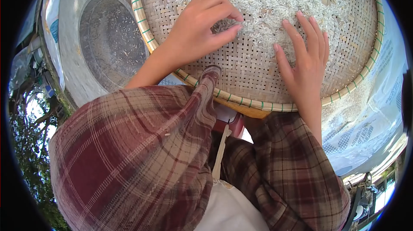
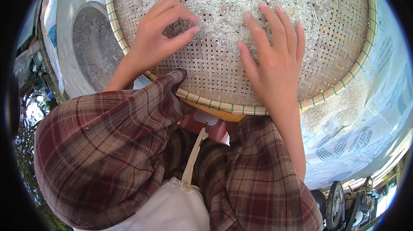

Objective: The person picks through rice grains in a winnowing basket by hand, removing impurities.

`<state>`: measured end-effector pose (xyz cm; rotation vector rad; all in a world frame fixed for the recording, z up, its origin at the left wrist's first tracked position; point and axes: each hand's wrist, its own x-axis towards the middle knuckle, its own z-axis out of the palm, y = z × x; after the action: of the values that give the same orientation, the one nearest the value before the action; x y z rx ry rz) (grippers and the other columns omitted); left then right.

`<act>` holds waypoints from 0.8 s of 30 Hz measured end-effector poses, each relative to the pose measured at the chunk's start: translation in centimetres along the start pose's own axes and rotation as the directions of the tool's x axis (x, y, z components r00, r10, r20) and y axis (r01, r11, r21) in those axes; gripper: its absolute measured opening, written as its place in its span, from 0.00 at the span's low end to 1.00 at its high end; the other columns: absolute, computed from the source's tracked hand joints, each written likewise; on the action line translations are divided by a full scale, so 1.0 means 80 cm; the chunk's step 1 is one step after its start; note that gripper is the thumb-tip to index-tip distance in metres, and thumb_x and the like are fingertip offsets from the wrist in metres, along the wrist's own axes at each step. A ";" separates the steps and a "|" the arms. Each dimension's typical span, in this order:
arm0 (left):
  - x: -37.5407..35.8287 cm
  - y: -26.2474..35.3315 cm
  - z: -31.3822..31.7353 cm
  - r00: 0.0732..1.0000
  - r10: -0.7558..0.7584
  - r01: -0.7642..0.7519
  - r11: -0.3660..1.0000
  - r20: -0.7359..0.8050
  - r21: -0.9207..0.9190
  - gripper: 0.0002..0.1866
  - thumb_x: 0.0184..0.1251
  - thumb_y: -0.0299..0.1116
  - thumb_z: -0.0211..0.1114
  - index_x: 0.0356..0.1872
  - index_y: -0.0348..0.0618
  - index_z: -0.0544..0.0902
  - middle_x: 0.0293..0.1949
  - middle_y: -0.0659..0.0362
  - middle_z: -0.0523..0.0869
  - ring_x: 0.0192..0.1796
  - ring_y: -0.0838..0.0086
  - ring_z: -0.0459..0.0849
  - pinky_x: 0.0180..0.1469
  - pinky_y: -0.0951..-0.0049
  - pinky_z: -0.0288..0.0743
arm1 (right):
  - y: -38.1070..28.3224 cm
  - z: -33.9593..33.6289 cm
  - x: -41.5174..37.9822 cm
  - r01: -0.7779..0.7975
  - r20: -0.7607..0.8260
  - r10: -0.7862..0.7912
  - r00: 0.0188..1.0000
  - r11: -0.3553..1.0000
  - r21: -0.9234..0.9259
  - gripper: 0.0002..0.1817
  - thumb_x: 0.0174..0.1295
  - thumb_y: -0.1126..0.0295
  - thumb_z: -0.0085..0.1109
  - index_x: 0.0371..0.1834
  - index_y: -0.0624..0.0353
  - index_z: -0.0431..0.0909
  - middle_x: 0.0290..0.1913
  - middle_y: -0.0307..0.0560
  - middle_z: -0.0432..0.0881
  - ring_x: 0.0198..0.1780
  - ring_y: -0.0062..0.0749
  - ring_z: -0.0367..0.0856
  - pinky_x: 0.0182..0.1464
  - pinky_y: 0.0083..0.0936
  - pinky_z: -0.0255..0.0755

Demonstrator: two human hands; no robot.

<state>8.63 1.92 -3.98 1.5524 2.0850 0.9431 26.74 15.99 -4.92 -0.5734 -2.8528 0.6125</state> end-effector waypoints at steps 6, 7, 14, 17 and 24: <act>0.002 0.002 0.008 0.990 0.124 -0.136 0.973 0.074 0.184 0.06 0.48 0.26 0.67 0.29 0.42 0.81 0.30 0.60 0.78 0.35 0.69 0.76 0.38 0.74 0.69 | -0.001 0.002 -0.001 -0.008 -0.015 0.008 1.000 1.000 0.002 0.20 0.55 0.62 0.58 0.53 0.49 0.74 0.61 0.42 0.68 0.65 0.40 0.60 0.66 0.44 0.47; 0.003 0.001 0.009 0.988 0.139 -0.149 0.971 0.065 0.186 0.06 0.48 0.25 0.67 0.29 0.42 0.81 0.30 0.60 0.78 0.35 0.69 0.76 0.38 0.74 0.69 | 0.000 0.002 -0.001 -0.008 -0.014 0.008 1.000 1.000 0.002 0.20 0.55 0.62 0.58 0.53 0.49 0.74 0.61 0.42 0.68 0.65 0.40 0.60 0.66 0.44 0.47; 0.005 0.004 -0.003 1.000 0.022 -0.021 0.998 0.014 -0.052 0.04 0.51 0.25 0.64 0.29 0.40 0.79 0.30 0.61 0.80 0.35 0.73 0.76 0.37 0.76 0.69 | 0.001 0.004 -0.001 -0.011 -0.021 0.010 1.000 1.000 -0.009 0.21 0.54 0.62 0.59 0.53 0.49 0.74 0.60 0.41 0.68 0.65 0.39 0.60 0.66 0.44 0.47; 0.004 0.008 -0.008 0.997 -0.076 0.079 0.991 0.028 -0.108 0.05 0.52 0.25 0.64 0.31 0.40 0.80 0.31 0.61 0.80 0.35 0.75 0.77 0.37 0.77 0.69 | 0.001 0.004 -0.001 -0.009 -0.022 0.009 1.000 1.000 -0.010 0.21 0.54 0.62 0.59 0.53 0.49 0.74 0.60 0.41 0.67 0.65 0.39 0.60 0.66 0.44 0.47; 0.006 0.001 0.004 0.995 0.097 -0.096 0.992 -0.011 0.078 0.07 0.49 0.25 0.66 0.32 0.41 0.80 0.31 0.60 0.79 0.36 0.72 0.77 0.37 0.75 0.70 | 0.002 0.003 0.000 -0.005 -0.022 0.005 1.000 1.000 -0.010 0.21 0.55 0.62 0.58 0.53 0.49 0.74 0.60 0.41 0.68 0.65 0.39 0.60 0.66 0.44 0.48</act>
<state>8.75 2.48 -4.12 1.7039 2.0960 0.9183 26.76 16.01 -5.23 -0.5851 -2.8366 0.5901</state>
